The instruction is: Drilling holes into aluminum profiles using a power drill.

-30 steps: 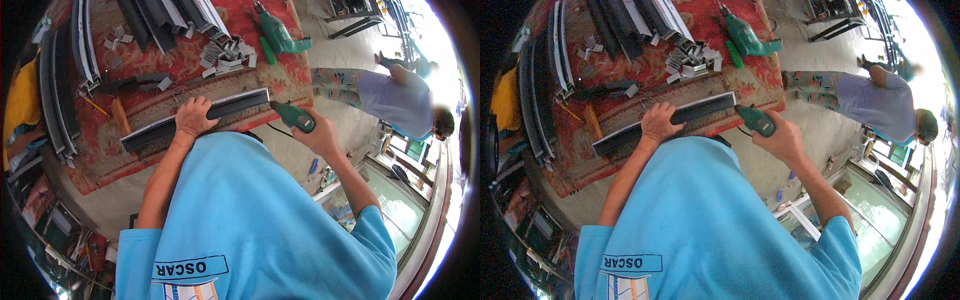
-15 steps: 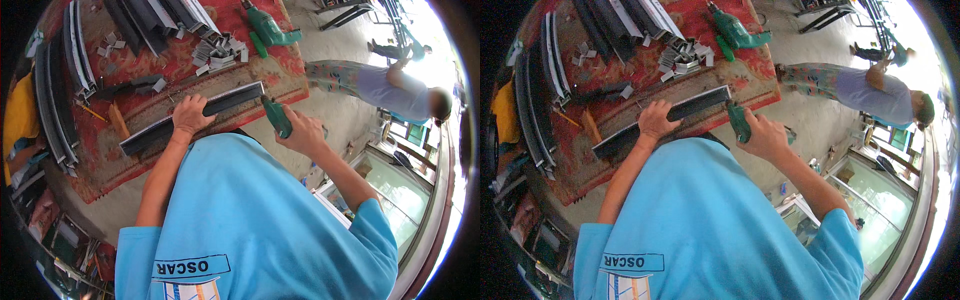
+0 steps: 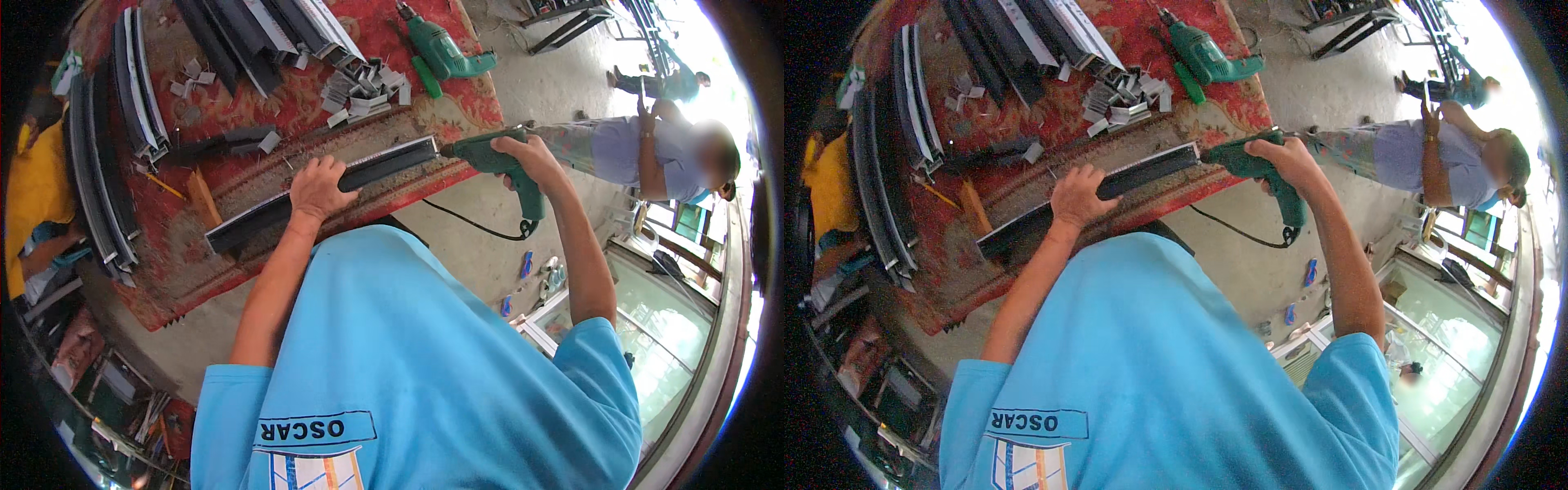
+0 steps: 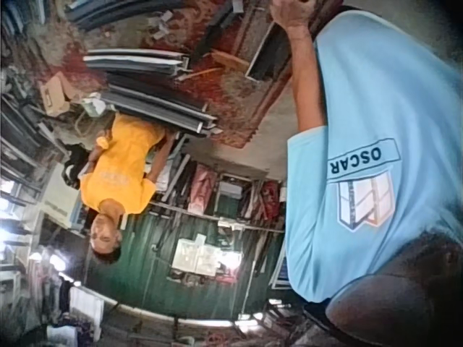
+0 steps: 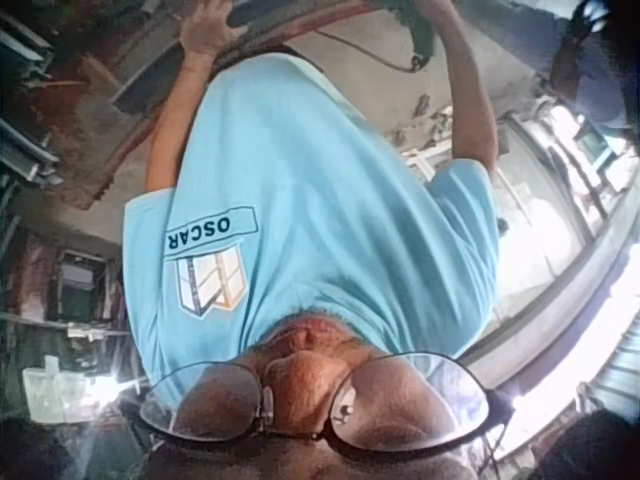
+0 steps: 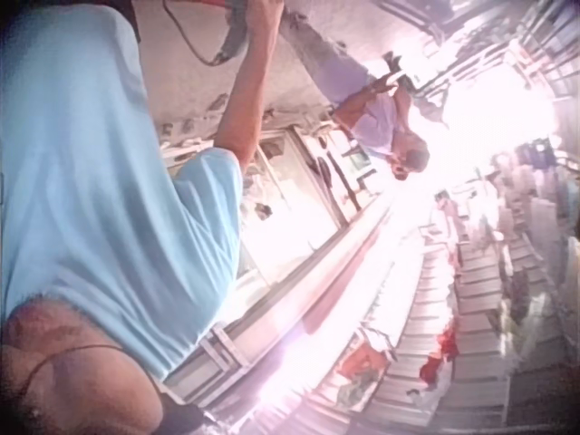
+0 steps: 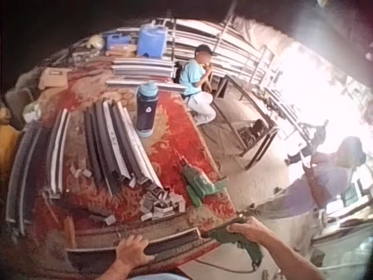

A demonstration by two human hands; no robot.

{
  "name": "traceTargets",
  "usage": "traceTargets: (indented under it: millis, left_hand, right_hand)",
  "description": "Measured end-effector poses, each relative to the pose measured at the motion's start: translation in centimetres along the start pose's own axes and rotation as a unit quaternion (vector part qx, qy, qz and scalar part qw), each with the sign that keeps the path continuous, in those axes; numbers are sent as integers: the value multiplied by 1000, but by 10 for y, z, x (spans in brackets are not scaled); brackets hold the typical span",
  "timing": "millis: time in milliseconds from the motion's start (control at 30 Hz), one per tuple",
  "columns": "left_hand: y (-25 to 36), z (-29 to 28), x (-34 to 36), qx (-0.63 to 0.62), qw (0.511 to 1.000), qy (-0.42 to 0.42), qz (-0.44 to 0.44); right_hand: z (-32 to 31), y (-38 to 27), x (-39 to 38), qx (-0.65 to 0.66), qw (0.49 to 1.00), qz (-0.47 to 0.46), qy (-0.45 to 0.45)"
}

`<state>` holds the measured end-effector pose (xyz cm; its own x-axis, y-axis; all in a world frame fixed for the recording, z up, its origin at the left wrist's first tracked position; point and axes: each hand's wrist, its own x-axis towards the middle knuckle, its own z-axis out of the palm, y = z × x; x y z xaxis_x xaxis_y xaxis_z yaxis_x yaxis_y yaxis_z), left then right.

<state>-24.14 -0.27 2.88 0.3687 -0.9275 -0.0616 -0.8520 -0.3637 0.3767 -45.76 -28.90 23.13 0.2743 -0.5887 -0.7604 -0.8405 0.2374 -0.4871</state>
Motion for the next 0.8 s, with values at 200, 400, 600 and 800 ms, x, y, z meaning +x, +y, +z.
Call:
traceTargets:
  millis: [200, 400, 600, 800]
  left_hand:
    - [-4, 3, 1, -3, 1000, -5, 6]
    - [-8, 4, 0, -15, 999, 31, 16]
    - [-2, -23, -9, -62, 998, -30, -12]
    - [-20, -34, -39, -76, 993, 90, 22]
  right_hand:
    - [18, 28, -11, -91, 987, -128, 18]
    - [35, -2, -73, -128, 975, -147, 106]
    - [54, 4, -110, 85, 983, -152, 55]
    - [129, -43, -153, 65, 971, -230, -8]
